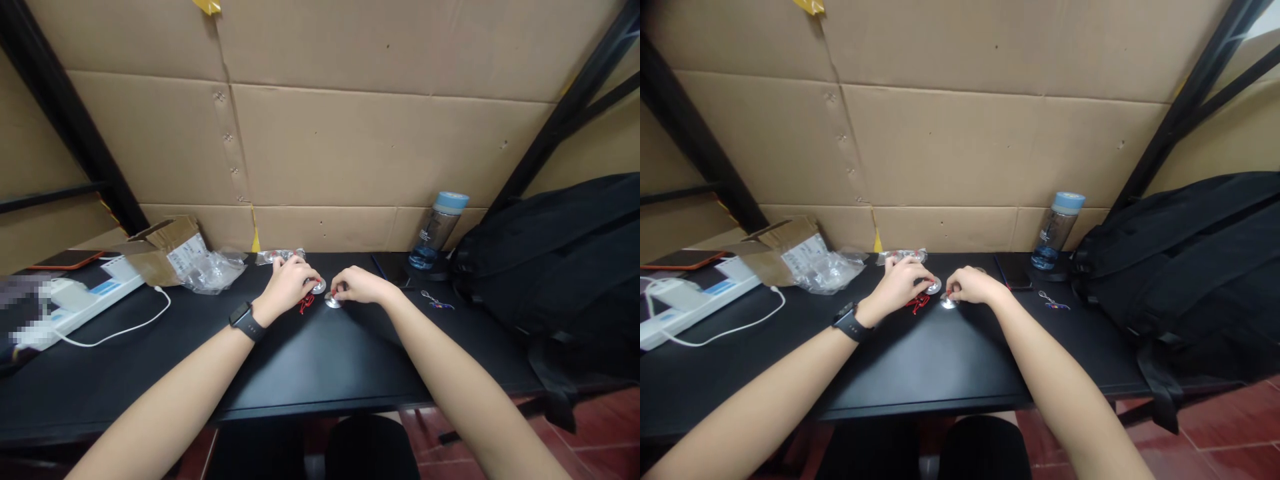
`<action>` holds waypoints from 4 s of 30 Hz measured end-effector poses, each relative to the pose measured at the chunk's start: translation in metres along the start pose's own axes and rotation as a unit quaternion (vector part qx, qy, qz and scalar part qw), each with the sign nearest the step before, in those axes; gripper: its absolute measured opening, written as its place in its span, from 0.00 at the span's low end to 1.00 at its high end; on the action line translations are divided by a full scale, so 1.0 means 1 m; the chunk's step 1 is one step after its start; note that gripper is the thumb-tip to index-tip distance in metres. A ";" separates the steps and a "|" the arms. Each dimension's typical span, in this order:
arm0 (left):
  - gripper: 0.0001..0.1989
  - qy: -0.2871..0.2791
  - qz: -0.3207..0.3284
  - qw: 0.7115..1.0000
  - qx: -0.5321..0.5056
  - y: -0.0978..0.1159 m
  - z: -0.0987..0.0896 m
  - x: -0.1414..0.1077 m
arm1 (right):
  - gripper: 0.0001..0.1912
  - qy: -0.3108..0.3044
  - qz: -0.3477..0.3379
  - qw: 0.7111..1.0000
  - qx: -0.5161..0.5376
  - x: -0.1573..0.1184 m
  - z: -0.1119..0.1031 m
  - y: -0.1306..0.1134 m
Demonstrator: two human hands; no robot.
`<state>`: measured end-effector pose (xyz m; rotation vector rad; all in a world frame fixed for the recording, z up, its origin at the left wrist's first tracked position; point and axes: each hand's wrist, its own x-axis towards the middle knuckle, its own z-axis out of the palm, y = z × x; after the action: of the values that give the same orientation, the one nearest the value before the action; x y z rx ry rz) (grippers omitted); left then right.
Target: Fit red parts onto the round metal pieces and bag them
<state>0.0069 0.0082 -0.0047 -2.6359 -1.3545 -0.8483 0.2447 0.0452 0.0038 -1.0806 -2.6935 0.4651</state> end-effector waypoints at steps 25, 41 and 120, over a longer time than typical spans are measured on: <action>0.07 0.080 -0.208 0.969 -0.108 -0.007 -0.020 0.008 | 0.04 0.387 -0.004 0.912 0.134 0.006 -0.016 -0.007; 0.12 0.099 -0.182 0.906 -0.370 -0.005 0.003 0.011 | 0.12 0.294 0.025 0.830 0.474 0.023 0.028 -0.036; 0.29 -0.228 0.163 0.955 -0.095 0.038 0.003 -0.019 | 0.13 -0.110 0.135 0.984 -0.028 -0.036 -0.049 -0.005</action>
<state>0.0286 -0.0288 -0.0093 -3.2221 -0.8820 -0.3556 0.2822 0.0272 0.0489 -1.5039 -2.7700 0.5885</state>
